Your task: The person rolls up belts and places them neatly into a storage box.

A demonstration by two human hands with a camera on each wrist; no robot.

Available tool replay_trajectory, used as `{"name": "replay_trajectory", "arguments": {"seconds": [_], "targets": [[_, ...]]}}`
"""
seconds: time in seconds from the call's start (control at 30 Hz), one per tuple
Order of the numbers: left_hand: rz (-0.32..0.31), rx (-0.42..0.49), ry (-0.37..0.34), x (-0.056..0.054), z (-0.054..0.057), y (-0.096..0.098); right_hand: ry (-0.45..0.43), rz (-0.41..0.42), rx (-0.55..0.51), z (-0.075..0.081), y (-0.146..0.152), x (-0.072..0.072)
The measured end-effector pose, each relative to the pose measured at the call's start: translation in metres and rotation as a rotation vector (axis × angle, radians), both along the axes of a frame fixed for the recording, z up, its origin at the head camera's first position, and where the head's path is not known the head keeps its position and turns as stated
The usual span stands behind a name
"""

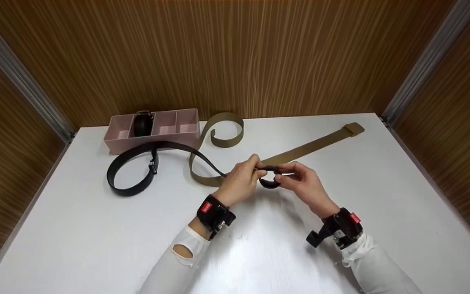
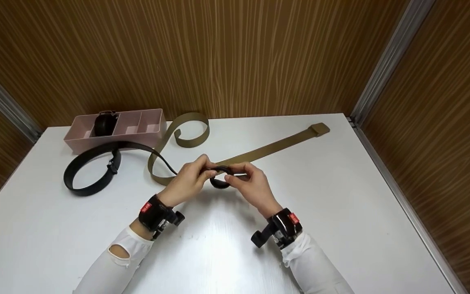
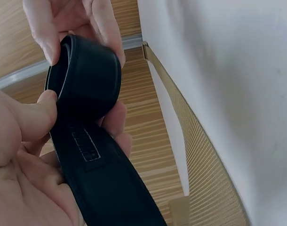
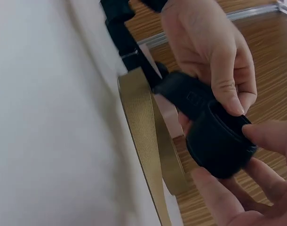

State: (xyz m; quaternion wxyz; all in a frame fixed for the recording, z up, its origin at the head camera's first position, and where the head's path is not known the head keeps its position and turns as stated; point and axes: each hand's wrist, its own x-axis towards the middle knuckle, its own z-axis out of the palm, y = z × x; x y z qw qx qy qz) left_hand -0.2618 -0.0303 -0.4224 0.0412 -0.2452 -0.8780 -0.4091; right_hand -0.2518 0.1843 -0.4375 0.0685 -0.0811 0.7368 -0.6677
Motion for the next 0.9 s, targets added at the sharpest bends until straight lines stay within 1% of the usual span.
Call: {"name": "replay_trajectory", "arguments": {"seconds": [0.1,0.2,0.33,0.43,0.5,0.57,0.67,0.73,0.8,0.9], "targets": [[-0.018,-0.046,0.040,0.000,-0.001,0.002,0.055,0.046,0.115,0.001,0.003,-0.001],[-0.033,-0.071,0.060,0.001,-0.003,0.004,0.082,0.072,0.141,0.001,0.004,-0.001],[-0.018,-0.067,0.063,0.000,-0.005,0.005,0.059,0.042,0.086,0.001,0.003,-0.001],[0.022,-0.051,0.060,-0.001,-0.005,0.004,0.052,-0.010,0.032,0.001,0.001,0.000],[0.047,-0.038,0.042,-0.002,-0.004,0.003,0.055,-0.044,-0.012,0.001,0.000,0.000],[0.057,-0.018,0.012,-0.002,-0.003,0.001,0.053,-0.079,-0.071,-0.001,-0.002,0.001],[0.039,0.032,-0.037,-0.004,-0.002,-0.001,0.036,-0.117,-0.164,-0.003,-0.006,0.002],[0.024,0.059,-0.050,-0.004,-0.002,-0.002,0.018,-0.126,-0.209,-0.004,-0.009,0.002],[0.023,0.067,-0.045,-0.005,-0.002,-0.003,-0.004,-0.120,-0.232,-0.004,-0.010,0.003],[0.029,0.045,-0.020,-0.004,-0.002,-0.003,-0.028,-0.080,-0.205,-0.004,-0.009,0.001]]}}
